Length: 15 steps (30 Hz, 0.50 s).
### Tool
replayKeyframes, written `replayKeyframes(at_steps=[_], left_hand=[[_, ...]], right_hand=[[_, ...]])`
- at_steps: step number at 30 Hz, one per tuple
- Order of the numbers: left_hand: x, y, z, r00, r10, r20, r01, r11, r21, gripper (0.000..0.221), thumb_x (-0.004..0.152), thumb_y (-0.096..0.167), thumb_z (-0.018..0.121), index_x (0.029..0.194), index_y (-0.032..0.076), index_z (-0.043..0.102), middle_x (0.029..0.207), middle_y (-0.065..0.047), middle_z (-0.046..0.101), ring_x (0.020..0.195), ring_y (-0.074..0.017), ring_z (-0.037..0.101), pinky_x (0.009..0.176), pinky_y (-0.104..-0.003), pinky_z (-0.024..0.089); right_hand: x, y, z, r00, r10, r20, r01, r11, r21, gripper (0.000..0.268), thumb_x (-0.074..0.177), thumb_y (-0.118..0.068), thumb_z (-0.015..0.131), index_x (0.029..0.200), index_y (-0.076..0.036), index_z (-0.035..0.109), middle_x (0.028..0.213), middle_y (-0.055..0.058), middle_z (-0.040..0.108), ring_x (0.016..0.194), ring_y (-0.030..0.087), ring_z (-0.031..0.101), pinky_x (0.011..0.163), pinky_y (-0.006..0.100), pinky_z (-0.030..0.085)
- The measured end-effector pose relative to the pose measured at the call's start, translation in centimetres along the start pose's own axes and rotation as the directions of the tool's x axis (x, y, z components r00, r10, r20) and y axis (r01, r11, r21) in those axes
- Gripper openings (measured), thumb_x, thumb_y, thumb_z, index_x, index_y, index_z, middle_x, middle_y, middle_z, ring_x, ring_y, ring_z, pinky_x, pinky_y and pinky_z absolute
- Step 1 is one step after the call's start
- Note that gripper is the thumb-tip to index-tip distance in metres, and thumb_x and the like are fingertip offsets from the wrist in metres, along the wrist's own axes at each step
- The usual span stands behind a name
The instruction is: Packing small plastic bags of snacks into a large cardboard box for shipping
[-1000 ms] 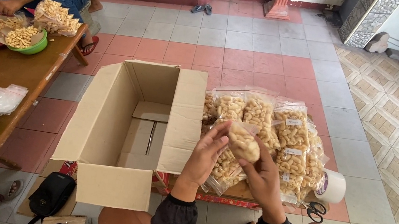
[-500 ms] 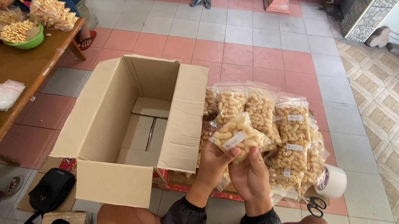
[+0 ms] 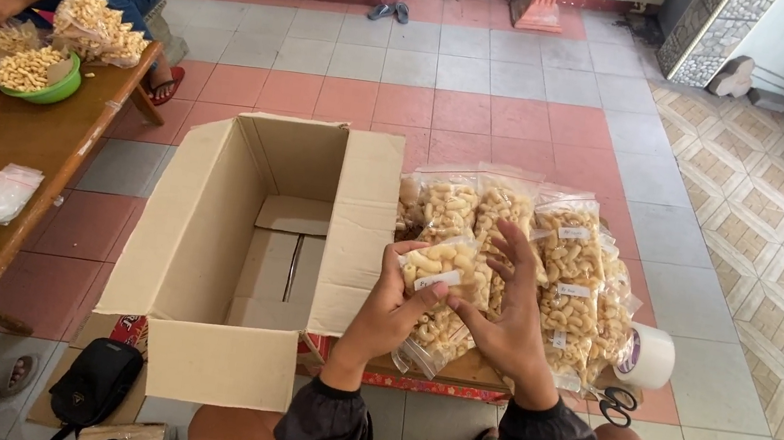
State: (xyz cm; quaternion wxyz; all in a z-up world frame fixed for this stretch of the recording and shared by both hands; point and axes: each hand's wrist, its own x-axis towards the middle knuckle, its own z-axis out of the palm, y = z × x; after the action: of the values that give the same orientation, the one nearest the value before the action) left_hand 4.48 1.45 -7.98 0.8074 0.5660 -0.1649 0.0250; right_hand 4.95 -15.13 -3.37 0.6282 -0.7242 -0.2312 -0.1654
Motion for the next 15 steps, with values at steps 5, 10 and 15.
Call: replayKeyframes(at_steps=[5,10,15], left_hand=[[-0.5,4.7,0.2,0.997,-0.015,0.081,-0.006,0.966,0.258,0.058,0.086,0.012,0.076,0.129,0.001,0.038,0.131,-0.02,0.059,0.113,-0.0196,0.056,0.095,-0.039,0.052],[0.1,5.5,0.8,0.998,0.055,0.018,-0.057,0.924,0.379,0.061,0.084,0.013,0.077,0.131,0.001,0.04,0.136,-0.021,0.054,0.125,-0.0284,0.053,0.104,-0.042,0.045],[0.0,2.7,-0.3,0.995,-0.001,-0.098,0.042,0.909,0.415,0.058,0.091,0.028,0.07,0.136,0.001,0.046,0.122,-0.022,0.063,0.114,-0.0294,0.061,0.095,-0.046,0.053]], right_hand=[[0.7,-2.1,0.1,0.983,-0.09,0.159,0.117,0.978,-0.17,0.082,0.069,-0.002,0.082,0.14,0.002,0.042,0.132,0.023,0.055,0.126,0.044,0.051,0.101,0.054,0.044],[-0.4,1.6,1.3,0.995,-0.104,0.0,0.102,0.974,-0.205,0.06,0.074,0.0,0.078,0.131,-0.004,0.06,0.12,0.013,0.067,0.111,0.033,0.066,0.092,0.041,0.056],[-0.1,-0.4,1.5,0.997,-0.066,0.041,0.074,0.975,-0.211,0.065,0.076,-0.011,0.082,0.134,0.001,0.054,0.118,0.021,0.059,0.106,0.041,0.063,0.089,0.05,0.056]])
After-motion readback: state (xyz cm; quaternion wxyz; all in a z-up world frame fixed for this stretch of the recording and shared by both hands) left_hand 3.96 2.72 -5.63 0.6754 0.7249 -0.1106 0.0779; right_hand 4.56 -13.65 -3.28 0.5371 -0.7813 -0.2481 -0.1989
